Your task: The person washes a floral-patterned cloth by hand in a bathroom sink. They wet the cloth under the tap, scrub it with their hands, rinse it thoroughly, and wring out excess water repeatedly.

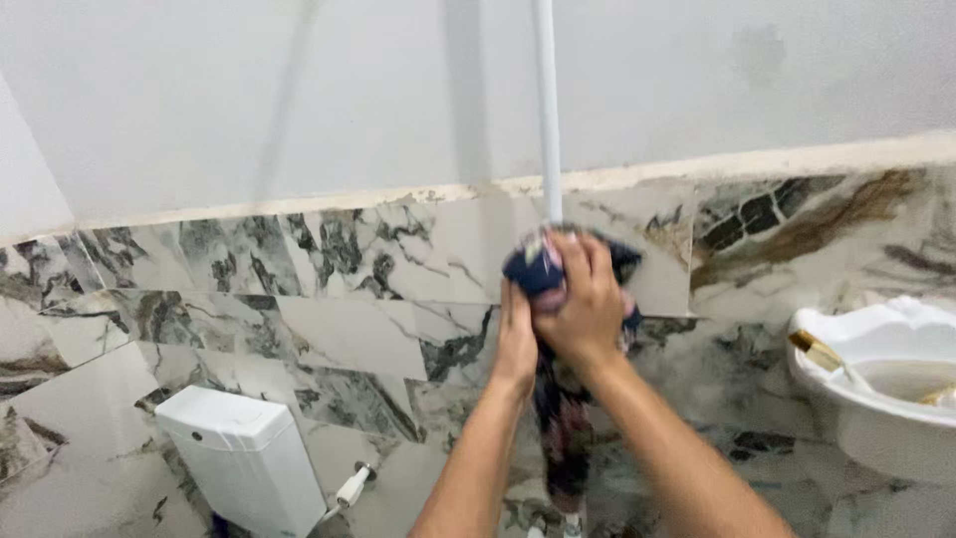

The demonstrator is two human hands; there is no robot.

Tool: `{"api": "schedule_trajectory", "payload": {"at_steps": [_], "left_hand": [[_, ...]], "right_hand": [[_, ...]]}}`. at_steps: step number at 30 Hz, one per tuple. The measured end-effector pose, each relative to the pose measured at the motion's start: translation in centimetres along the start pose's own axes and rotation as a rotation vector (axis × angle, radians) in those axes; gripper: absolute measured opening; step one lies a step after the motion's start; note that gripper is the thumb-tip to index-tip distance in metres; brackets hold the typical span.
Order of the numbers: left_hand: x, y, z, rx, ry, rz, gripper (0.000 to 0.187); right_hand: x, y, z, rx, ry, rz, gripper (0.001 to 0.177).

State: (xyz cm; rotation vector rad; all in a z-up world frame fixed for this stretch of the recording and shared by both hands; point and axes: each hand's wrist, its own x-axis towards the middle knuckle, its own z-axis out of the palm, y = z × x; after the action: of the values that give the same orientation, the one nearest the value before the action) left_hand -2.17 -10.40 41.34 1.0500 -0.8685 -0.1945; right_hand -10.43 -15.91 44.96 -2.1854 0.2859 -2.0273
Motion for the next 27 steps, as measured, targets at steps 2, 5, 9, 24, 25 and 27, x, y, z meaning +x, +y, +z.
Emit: {"api": "schedule_trajectory", "payload": {"at_steps": [2,5,9,24,25,27], "left_hand": [[3.0,2.8,1.3,-0.009,-0.034,0.069,0.070],[6.5,5.3,3.1,-0.125,-0.021,0.245,0.069],[4.3,2.4,3.0,-0.333,-0.055,0.129,0.067],[-12.6,-15.7,-6.1,0.850,0.027,-0.171,0.056],[-12.0,-16.7,-6.6,0.737,0.090,-0.219,0.039],[-10.4,-16.2,-7.5,0.456,0.175,-0.112,0.041]], "right_hand": [[4.8,-0.3,0.8,-0.013,0.058,-0.050,0.075],[8.1,-1.0,1.0,0.037,0.110,-0.040,0.074],[6.1,-0.6,0.8,0.022,0.108,-0.091,0.082],[-5.8,2.9,-2.3,0.263,-0.174,0.162,0.084],[-5.8,3.0,-2.8,0.270,-0.177,0.160,0.085],[-5.9,3.0,-4.0,0.326,-0.198,0.139,0.087]]}}
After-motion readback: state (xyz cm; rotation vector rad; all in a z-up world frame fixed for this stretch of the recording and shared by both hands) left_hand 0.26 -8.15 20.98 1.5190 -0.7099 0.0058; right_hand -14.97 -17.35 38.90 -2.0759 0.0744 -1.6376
